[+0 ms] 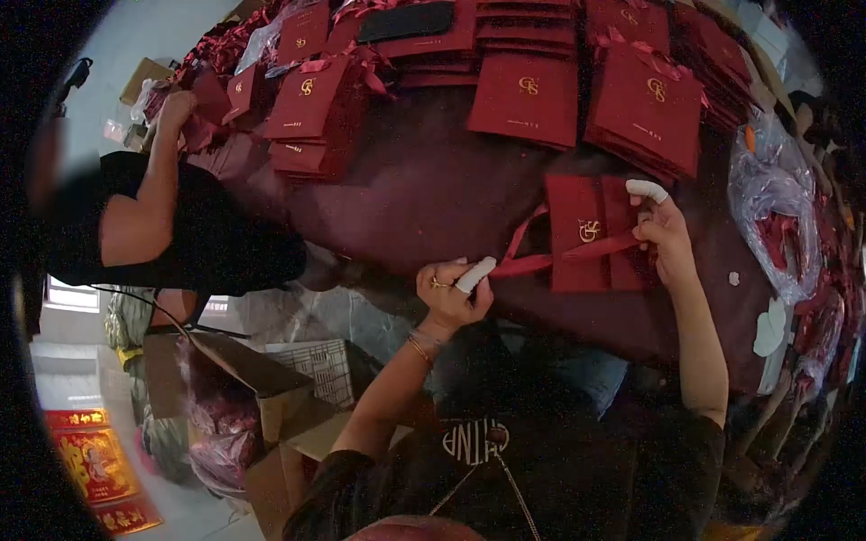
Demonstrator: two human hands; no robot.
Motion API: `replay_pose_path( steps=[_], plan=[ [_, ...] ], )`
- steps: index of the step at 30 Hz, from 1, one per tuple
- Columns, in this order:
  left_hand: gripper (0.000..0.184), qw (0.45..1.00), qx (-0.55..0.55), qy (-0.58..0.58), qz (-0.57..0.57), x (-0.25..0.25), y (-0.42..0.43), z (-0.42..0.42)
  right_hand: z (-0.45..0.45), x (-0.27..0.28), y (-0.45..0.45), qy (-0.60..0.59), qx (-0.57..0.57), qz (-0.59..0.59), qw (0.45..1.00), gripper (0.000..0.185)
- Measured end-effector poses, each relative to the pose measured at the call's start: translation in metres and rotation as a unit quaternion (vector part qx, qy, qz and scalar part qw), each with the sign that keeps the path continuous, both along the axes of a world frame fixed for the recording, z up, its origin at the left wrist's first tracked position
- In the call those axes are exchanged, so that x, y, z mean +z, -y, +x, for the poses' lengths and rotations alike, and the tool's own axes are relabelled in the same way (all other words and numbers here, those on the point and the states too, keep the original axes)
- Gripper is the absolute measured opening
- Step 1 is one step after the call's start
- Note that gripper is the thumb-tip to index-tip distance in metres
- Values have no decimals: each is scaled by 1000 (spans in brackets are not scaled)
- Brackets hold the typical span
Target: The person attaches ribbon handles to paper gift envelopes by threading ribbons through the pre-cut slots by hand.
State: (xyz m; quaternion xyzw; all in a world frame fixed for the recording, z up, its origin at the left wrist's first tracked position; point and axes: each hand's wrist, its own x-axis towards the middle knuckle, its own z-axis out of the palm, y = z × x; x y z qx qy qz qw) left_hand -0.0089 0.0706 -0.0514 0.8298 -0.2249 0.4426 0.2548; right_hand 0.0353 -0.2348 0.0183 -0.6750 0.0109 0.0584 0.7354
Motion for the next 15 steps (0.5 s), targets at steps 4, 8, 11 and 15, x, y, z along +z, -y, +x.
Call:
replay_pose_path(
  steps=[4, 8, 11, 15],
  plan=[
    [23, 1000, 0, 10, -8, 0, 3, 1, -3, 1, 2, 7, -3, 10, 1000, 47],
    [24, 1000, 5, 7, 5, 0, 0, 1, -1, -1, 2, 4, 0, 11, 1000, 47],
    [23, 1000, -4, 13, 6, 3, -2, 8, 1, 5, -2, -18, -15, -1, 1000, 48],
    [22, 1000, 0, 5, -8, 4, 2, 1, -1, 3, 0, -8, -12, 9, 1000, 48]
  ],
)
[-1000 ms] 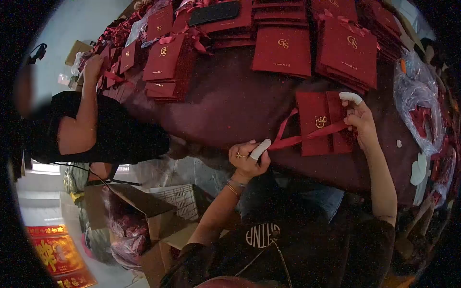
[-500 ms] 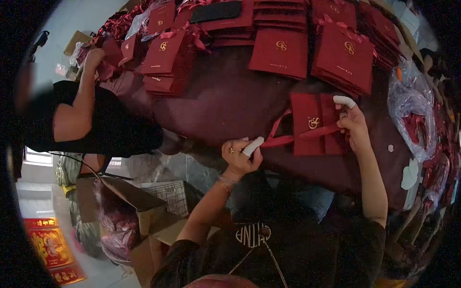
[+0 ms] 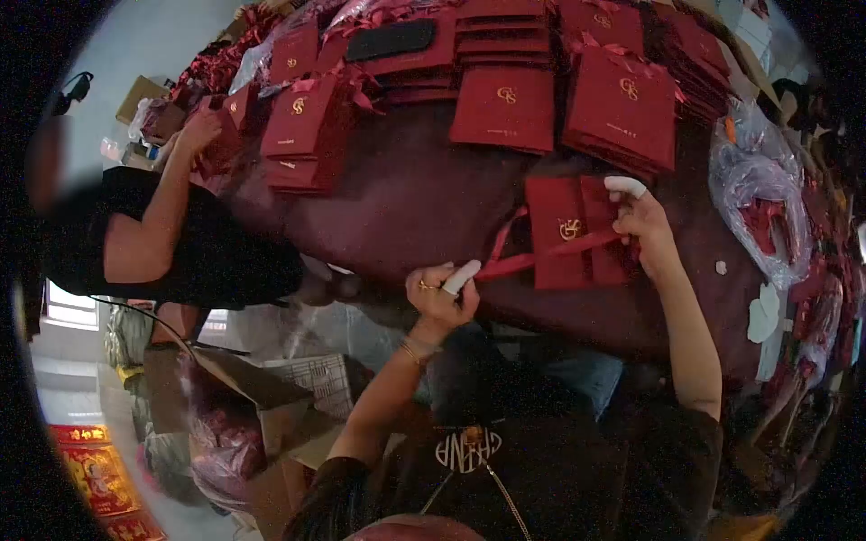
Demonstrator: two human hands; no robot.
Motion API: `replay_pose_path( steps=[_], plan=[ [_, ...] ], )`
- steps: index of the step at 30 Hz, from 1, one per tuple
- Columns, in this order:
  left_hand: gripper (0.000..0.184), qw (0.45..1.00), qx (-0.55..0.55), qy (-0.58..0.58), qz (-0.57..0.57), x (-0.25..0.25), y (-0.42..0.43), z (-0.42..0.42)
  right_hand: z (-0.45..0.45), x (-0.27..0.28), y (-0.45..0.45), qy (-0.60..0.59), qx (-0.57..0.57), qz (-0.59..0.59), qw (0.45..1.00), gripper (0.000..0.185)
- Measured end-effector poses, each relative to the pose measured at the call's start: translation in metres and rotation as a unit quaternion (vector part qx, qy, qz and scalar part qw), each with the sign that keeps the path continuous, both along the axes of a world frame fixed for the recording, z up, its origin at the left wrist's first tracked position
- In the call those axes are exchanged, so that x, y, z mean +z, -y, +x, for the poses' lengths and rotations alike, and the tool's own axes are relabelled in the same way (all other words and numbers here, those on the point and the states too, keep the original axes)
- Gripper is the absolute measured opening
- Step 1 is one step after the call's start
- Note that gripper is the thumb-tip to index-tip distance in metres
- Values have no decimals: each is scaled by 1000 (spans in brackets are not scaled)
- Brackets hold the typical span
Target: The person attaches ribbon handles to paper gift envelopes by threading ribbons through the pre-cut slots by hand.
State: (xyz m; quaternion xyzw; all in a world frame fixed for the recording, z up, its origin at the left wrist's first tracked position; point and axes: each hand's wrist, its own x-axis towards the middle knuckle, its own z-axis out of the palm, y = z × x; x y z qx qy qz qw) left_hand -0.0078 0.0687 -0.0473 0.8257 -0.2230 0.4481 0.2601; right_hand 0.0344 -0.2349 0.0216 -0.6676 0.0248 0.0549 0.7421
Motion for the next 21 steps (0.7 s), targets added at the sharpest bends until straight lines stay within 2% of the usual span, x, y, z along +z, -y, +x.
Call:
replay_pose_path(
  steps=[6, 15, 21],
  plan=[
    [20, 999, 2, 38, 8, -10, 0, 2, -3, 0, -1, 43, 30, -13, 999, 45],
    [24, 999, 22, 7, 25, -4, -2, -1, 0, 5, -3, -9, 39, -38, 998, 47],
    [21, 999, 23, 20, 16, -2, 0, 0, -6, 0, -2, 7, 39, -50, 998, 46]
  ],
)
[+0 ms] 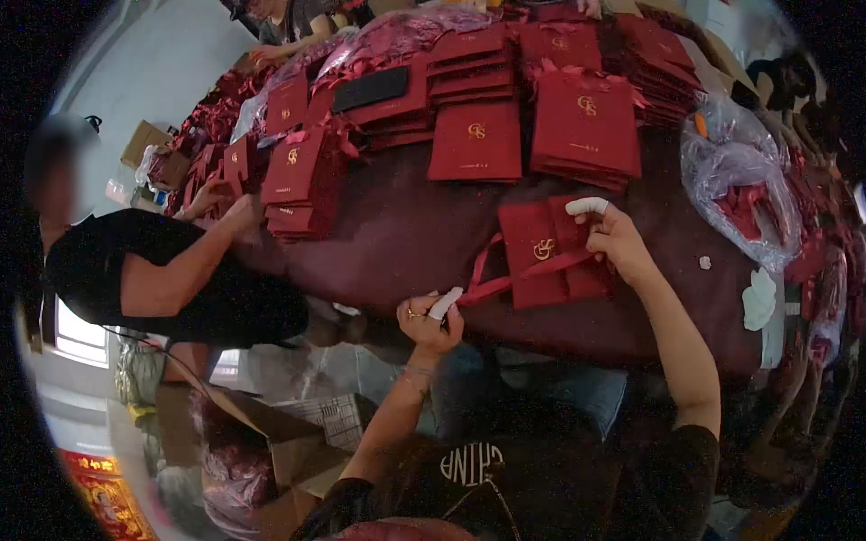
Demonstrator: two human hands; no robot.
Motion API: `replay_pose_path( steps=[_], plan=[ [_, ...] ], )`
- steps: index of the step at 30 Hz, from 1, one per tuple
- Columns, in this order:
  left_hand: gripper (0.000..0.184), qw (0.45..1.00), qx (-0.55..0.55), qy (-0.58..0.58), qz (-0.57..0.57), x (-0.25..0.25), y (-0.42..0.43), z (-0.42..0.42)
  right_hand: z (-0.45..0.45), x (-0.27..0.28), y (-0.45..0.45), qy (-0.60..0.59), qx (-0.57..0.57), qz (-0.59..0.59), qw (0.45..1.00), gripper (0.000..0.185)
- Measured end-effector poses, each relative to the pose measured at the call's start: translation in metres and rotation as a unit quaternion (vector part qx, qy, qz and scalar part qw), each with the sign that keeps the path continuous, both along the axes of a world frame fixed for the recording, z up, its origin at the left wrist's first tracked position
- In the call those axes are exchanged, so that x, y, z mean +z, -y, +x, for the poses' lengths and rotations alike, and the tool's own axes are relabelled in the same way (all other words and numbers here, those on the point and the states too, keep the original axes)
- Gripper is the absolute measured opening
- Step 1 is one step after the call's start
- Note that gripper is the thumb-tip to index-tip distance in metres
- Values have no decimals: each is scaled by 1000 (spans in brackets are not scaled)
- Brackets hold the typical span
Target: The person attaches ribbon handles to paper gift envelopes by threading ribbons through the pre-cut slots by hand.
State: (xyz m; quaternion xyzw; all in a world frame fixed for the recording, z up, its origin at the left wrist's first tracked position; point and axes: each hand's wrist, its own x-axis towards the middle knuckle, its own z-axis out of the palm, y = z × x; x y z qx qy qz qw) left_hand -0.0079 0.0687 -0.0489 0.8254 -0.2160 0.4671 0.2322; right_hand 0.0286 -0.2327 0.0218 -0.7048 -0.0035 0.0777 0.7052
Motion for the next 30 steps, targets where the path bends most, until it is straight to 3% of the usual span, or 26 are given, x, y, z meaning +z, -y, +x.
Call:
replay_pose_path(
  steps=[14, 19, 30],
  plan=[
    [22, 1000, 2, 16, 5, 1, 2, 2, 5, -3, 6, 25, 20, 12, 999, 41],
    [17, 1000, 2, 21, 19, -9, 0, 3, -7, 21, 1, -3, 25, 36, 999, 41],
    [19, 1000, 6, 14, 13, -4, -1, 5, 2, -1, 9, 17, 15, 54, 998, 38]
  ],
)
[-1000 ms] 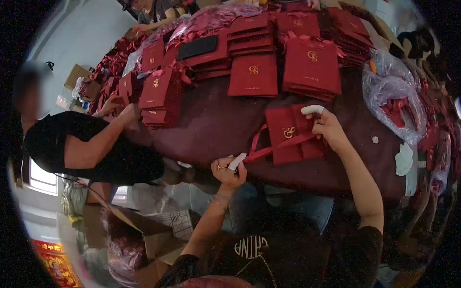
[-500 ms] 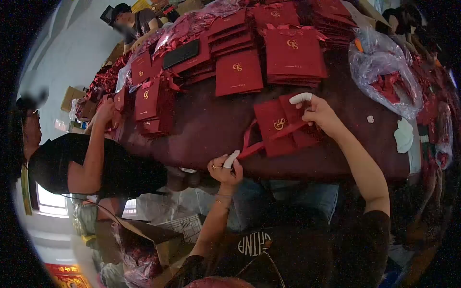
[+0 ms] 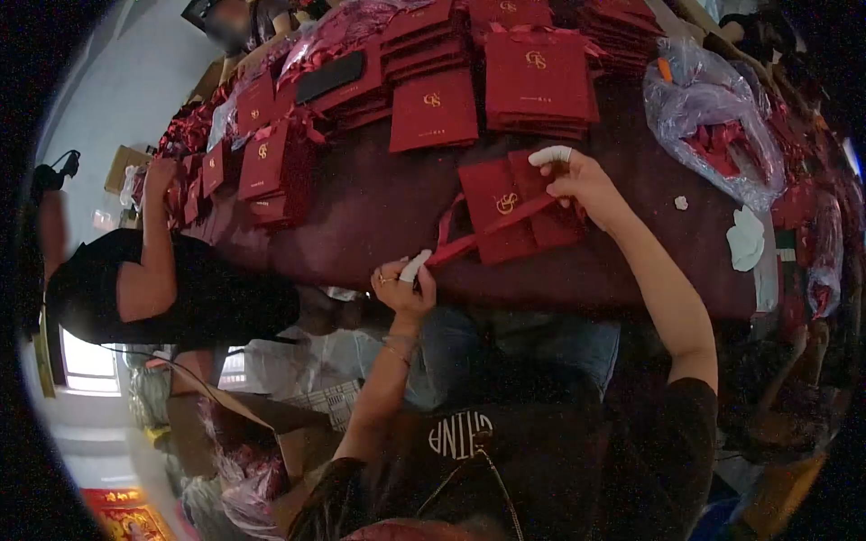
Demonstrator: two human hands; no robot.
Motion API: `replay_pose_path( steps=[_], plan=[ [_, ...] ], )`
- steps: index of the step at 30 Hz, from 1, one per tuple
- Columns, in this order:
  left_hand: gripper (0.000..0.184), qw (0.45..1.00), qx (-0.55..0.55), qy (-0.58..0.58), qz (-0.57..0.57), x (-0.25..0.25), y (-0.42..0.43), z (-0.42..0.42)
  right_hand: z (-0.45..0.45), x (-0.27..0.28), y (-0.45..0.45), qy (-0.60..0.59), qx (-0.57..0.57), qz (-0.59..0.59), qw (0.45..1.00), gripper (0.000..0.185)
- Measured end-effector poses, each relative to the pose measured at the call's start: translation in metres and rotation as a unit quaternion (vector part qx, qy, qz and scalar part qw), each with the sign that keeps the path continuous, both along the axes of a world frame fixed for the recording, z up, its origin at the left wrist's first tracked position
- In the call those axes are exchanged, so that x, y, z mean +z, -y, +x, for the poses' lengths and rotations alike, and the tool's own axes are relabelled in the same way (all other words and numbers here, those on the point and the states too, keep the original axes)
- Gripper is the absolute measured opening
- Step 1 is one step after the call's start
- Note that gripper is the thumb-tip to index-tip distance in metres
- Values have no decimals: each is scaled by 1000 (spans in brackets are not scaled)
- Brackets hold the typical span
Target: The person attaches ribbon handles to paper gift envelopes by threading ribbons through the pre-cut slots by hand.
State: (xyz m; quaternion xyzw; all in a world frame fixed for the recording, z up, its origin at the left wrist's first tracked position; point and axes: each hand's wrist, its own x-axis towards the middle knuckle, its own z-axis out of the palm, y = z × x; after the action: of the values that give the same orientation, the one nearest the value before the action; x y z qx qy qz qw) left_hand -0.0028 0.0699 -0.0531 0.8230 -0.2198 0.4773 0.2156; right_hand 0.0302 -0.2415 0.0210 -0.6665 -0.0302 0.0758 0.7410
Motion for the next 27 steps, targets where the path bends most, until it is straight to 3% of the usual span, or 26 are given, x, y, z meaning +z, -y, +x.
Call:
replay_pose_path(
  steps=[5, 6, 8, 16, 19, 21, 22, 23, 25, 27],
  plan=[
    [21, 1000, -11, 2, 6, -5, -3, 0, -3, 18, 12, -8, 20, 0, 1000, 35],
    [21, 1000, -13, -2, 8, -4, -3, 3, -5, 29, 18, -15, 42, -48, 998, 34],
    [19, 1000, -29, -3, -5, -5, -2, 1, -1, 25, 34, 85, 75, -169, 979, 30],
    [19, 1000, -23, -8, -20, 2, -1, -3, -4, 32, 60, -50, 92, -361, 927, 27],
    [23, 1000, -10, -10, -8, 3, 1, -2, 0, 28, 61, 31, 15, -314, 949, 28],
    [23, 1000, -15, -8, -4, 3, 1, 0, 3, 21, 53, 65, -121, -135, 981, 31],
    [24, 1000, -11, -11, -3, 1, 0, -1, 7, 15, 59, 14, -101, -3, 995, 31],
    [24, 1000, -10, -17, -2, 0, -1, -1, 6, 13, 51, 5, -97, -3, 995, 31],
    [24, 1000, -11, -27, -2, 1, -2, -2, 6, 13, 29, -42, -123, 260, 957, 32],
    [24, 999, -7, -35, -3, 3, -2, -3, 7, 11, 27, -85, -182, 279, 939, 27]
  ],
)
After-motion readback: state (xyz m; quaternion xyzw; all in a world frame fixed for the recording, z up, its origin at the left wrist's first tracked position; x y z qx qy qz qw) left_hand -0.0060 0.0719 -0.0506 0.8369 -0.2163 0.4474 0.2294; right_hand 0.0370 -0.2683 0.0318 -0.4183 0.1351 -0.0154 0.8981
